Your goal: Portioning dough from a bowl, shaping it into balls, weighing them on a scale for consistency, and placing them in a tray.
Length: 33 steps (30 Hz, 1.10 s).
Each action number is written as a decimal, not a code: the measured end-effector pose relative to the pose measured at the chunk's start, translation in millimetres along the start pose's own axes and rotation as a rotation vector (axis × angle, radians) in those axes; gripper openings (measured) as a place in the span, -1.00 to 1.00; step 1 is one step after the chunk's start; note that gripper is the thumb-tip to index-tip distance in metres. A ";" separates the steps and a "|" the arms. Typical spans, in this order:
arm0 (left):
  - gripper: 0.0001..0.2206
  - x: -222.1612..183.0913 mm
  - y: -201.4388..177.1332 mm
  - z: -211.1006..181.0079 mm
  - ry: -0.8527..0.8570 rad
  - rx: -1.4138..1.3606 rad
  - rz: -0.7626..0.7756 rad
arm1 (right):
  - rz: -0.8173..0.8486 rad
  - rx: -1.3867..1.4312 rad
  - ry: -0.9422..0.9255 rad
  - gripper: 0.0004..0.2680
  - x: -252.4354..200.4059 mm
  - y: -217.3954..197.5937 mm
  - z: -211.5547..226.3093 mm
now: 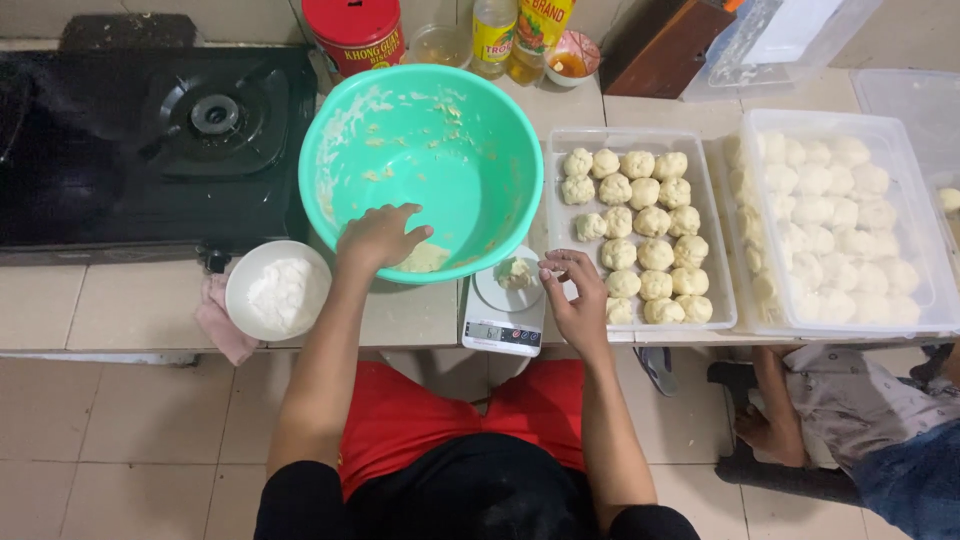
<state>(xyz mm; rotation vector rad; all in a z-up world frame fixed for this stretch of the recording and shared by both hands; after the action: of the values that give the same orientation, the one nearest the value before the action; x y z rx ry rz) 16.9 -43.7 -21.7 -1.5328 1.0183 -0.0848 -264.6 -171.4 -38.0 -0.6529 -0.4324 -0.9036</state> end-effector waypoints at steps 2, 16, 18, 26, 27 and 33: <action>-0.50 30.3 17.2 14.8 0.002 0.045 -0.026 | -0.010 -0.019 -0.040 -0.95 5.3 -0.9 5.0; -0.54 60.2 33.9 30.8 -0.109 0.098 0.060 | 1.312 -0.174 -0.103 -0.73 115.9 172.5 -63.3; -0.54 46.8 28.4 24.4 -0.092 0.075 0.087 | 1.577 -0.342 -0.132 -0.72 105.9 186.1 -68.1; -0.60 24.8 15.6 12.3 -0.063 0.011 0.100 | 1.636 -0.235 0.006 -0.71 100.8 191.4 -65.6; -0.60 22.0 14.4 11.9 -0.061 -0.005 0.093 | 1.605 -0.236 0.000 -0.73 105.1 187.7 -55.5; -0.59 11.0 11.0 8.1 -0.032 0.051 0.166 | 1.585 -0.213 0.029 -0.66 91.5 202.8 -76.6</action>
<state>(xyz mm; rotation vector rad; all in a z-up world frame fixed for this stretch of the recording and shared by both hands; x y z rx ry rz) 22.3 -43.0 -38.4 -1.3943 1.1052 0.0300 -40.0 -185.3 -107.0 -0.9103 0.2697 0.5635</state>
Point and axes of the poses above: each hand's wrist, its own x-axis towards the middle knuckle, its own y-axis out of the palm, z = x × y, the point moved 3 cm from there along x, towards the middle knuckle, and after that the axes turned 12 degrees about -y, right-handed, at the moved point
